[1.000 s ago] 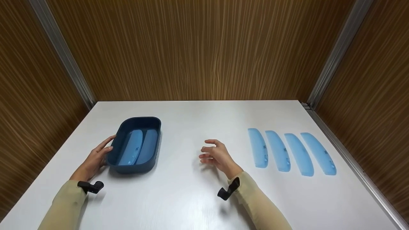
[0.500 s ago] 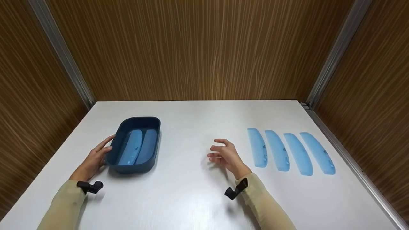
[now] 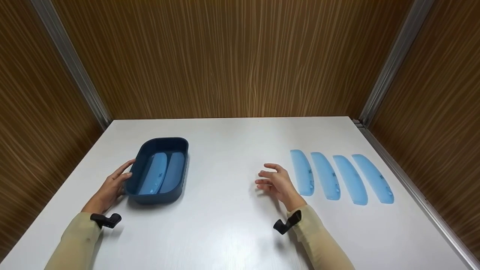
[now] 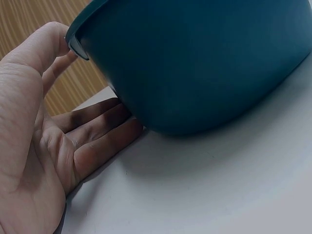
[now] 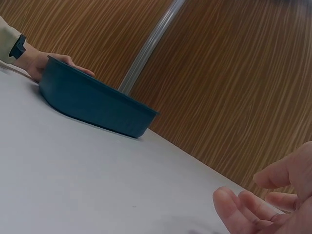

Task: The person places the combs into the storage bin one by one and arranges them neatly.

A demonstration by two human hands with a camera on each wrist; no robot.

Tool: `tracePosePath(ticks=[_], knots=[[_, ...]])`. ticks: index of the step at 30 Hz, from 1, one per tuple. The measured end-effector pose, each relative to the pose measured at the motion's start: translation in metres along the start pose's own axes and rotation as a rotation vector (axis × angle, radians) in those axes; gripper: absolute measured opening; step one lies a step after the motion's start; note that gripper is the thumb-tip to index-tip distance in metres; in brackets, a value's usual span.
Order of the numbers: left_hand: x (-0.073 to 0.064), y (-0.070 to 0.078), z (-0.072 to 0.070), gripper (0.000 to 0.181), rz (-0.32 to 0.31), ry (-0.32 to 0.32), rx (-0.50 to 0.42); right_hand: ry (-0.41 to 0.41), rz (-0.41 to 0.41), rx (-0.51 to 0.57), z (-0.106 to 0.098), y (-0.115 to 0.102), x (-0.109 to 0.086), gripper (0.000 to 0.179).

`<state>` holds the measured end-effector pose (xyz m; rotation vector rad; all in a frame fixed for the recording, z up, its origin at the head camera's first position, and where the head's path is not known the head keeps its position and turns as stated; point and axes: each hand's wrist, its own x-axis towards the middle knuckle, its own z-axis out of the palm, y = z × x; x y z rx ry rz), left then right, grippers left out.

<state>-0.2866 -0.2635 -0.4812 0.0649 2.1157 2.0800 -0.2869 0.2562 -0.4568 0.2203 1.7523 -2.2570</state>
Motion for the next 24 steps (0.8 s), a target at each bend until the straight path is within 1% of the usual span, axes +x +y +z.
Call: tracePosePath(ticks=[4,7,9,13,18,20,24], knots=[[-0.007,0.010,0.004,0.055,-0.001,-0.012,0.020,0.014,-0.009,-0.017,-0.009,-0.004,-0.002,0.062],[-0.010,0.013,0.006,0.055,-0.004,-0.005,0.029,0.017,-0.008,-0.017,-0.016,-0.007,-0.004,0.063],[-0.010,0.013,0.006,0.056,-0.007,-0.004,0.031,0.028,-0.005,-0.012,-0.020,-0.009,-0.005,0.061],[-0.006,0.008,0.004,0.055,-0.009,0.000,0.023,0.043,-0.011,-0.007,-0.029,-0.012,-0.007,0.059],[0.002,-0.003,-0.001,0.053,-0.003,0.017,0.011,0.065,-0.024,-0.058,-0.043,-0.015,-0.008,0.059],[0.004,-0.007,-0.002,0.053,0.004,0.018,0.014,0.090,-0.022,-0.074,-0.047,-0.017,-0.008,0.059],[0.005,-0.009,-0.003,0.053,0.019,0.021,0.025,0.115,-0.016,-0.072,-0.056,-0.021,-0.010,0.058]])
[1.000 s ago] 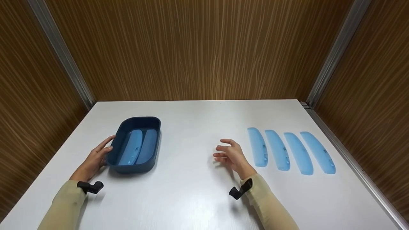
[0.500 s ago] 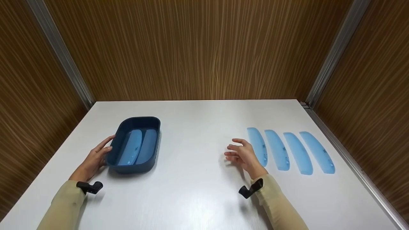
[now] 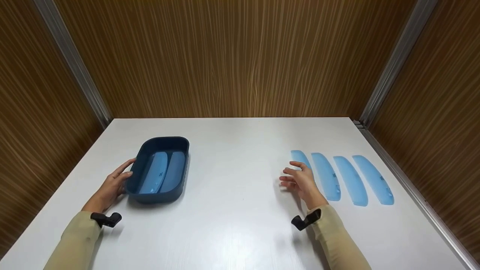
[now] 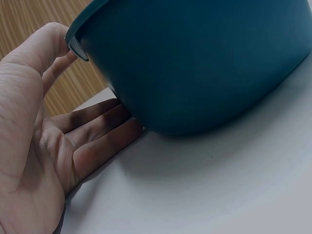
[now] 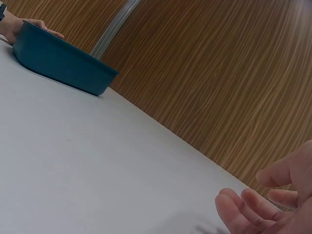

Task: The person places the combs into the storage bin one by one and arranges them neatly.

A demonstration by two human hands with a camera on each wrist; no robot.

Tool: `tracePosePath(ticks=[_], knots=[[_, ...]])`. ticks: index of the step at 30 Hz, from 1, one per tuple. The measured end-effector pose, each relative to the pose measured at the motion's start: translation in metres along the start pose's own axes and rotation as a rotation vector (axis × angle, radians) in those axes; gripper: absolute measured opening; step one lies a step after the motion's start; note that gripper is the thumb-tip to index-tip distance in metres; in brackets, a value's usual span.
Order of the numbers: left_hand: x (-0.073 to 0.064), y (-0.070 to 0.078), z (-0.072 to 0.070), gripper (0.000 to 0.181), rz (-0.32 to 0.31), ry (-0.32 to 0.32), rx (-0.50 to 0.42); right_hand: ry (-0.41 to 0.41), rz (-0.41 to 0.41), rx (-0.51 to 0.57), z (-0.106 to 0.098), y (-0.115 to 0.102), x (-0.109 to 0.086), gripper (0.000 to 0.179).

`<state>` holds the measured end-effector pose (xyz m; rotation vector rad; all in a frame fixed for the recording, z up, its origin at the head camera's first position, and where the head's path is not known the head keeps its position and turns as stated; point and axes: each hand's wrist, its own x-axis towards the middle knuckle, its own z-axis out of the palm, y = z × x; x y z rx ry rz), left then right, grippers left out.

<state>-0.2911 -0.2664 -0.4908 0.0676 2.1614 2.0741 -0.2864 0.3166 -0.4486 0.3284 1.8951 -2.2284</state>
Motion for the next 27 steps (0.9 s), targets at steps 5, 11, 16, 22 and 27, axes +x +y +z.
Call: tracePosePath(ticks=[5,11,16,22,27], knots=[[0.001,0.000,0.000,0.053,0.005,0.005,-0.011,0.014,-0.028,0.002,-0.009,-0.002,-0.001,0.057],[0.000,0.000,0.001,0.053,-0.008,-0.005,-0.003,0.040,-0.067,-0.039,-0.021,-0.006,-0.001,0.049],[-0.006,0.007,0.003,0.053,-0.004,-0.020,-0.018,0.096,-0.084,-0.112,-0.029,-0.013,0.001,0.058],[-0.013,0.015,0.006,0.054,0.004,-0.032,-0.022,0.190,-0.076,-0.339,-0.036,-0.019,0.009,0.070],[-0.007,0.007,0.002,0.054,0.008,-0.033,-0.029,0.273,-0.080,-0.486,-0.041,-0.017,0.016,0.070]])
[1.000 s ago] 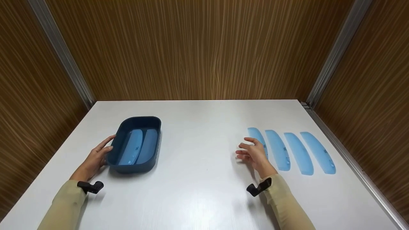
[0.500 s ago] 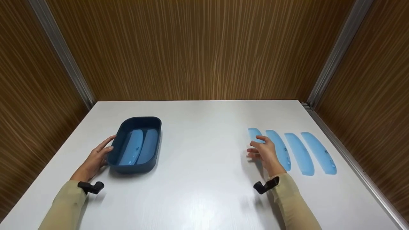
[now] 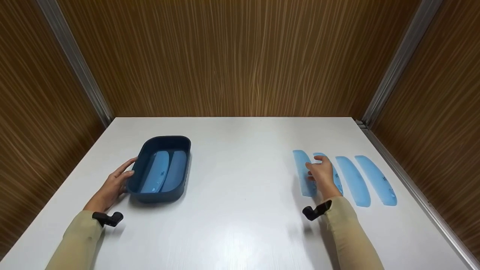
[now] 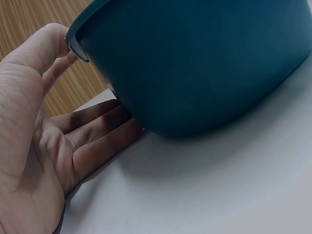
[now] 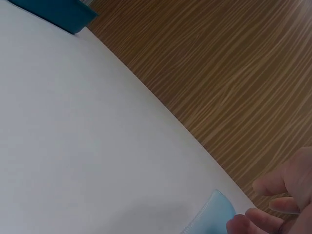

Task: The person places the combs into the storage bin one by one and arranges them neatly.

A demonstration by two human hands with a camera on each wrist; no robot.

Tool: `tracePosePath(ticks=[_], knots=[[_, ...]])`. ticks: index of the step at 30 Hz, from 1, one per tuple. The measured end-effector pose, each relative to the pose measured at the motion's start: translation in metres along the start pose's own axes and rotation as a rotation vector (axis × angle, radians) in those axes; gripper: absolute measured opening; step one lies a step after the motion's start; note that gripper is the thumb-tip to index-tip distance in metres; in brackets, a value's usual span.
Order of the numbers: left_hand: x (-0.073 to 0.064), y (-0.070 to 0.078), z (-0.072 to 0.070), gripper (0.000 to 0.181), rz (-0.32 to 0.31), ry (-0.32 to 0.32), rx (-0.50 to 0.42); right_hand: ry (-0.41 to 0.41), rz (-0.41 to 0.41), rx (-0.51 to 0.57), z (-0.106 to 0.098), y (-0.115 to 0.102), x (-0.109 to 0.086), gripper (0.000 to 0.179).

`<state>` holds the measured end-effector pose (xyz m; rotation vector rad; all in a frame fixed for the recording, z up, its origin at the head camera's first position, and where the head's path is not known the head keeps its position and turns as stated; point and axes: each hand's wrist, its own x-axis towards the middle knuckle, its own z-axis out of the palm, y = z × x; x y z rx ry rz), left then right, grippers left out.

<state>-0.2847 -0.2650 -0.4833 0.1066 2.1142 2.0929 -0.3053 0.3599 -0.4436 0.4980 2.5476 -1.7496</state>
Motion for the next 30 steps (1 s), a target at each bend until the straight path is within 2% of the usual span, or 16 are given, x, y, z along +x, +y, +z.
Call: tracePosePath(ticks=[5,12,18,23,30], knots=[[0.004,-0.006,-0.004,0.054,0.001,0.013,0.005,0.037,-0.020,-0.097,0.002,0.008,0.005,0.069],[0.005,-0.008,-0.001,0.055,0.014,0.036,0.007,0.059,-0.051,-0.232,0.003,0.012,0.008,0.071],[0.006,-0.008,0.001,0.055,0.037,0.030,-0.019,0.046,-0.063,-0.338,0.004,0.012,0.008,0.072],[0.004,-0.009,0.000,0.054,0.027,0.030,-0.008,0.038,-0.086,-0.450,0.009,0.013,0.010,0.076],[0.004,-0.010,-0.001,0.053,0.029,0.027,-0.007,0.034,-0.068,-0.597,0.016,0.006,0.011,0.080]])
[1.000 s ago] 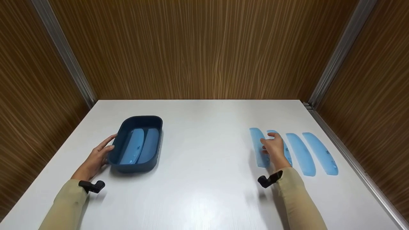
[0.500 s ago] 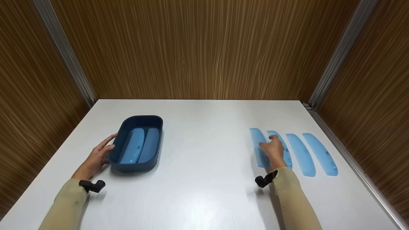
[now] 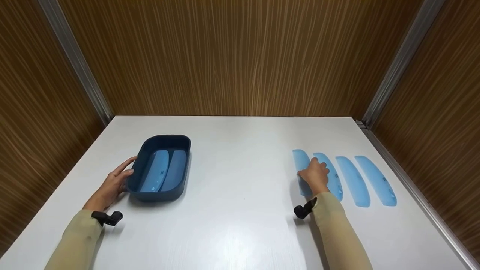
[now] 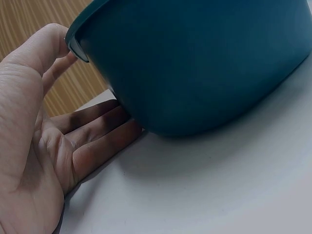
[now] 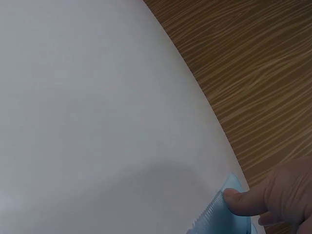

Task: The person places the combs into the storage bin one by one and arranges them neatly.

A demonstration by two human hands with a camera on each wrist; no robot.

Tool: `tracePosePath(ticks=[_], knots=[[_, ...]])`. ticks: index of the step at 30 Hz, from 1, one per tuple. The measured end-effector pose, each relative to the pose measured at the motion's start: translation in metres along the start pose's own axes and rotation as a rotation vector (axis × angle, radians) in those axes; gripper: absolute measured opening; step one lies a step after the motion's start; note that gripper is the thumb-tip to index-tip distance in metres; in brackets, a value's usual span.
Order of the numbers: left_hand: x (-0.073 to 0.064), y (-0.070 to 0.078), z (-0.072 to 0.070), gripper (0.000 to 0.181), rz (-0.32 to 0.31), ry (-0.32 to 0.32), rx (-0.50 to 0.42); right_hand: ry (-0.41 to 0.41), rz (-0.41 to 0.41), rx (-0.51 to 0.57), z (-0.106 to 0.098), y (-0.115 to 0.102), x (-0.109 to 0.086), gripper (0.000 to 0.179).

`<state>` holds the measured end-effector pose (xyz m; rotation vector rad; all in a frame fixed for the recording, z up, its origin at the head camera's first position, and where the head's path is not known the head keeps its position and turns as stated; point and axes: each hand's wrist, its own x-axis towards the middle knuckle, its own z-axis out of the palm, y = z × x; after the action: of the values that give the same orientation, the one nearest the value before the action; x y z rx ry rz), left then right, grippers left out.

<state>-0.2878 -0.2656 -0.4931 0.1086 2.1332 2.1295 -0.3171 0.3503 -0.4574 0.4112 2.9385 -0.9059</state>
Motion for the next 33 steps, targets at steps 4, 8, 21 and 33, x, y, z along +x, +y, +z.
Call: tracePosePath(ticks=[4,8,21,33], knots=[[-0.001,-0.001,0.000,0.052,-0.010,0.008,0.016,-0.051,0.031,-0.013,-0.001,-0.004,0.002,0.080],[-0.001,-0.002,0.000,0.053,-0.030,0.000,0.006,-0.080,0.037,-0.038,0.000,-0.004,0.003,0.077],[0.007,-0.005,-0.005,0.053,-0.037,0.010,0.013,-0.072,0.016,0.136,0.006,-0.007,0.009,0.082],[0.006,-0.003,-0.005,0.052,-0.012,0.002,-0.006,-0.129,0.016,0.353,0.007,0.001,0.004,0.071]])
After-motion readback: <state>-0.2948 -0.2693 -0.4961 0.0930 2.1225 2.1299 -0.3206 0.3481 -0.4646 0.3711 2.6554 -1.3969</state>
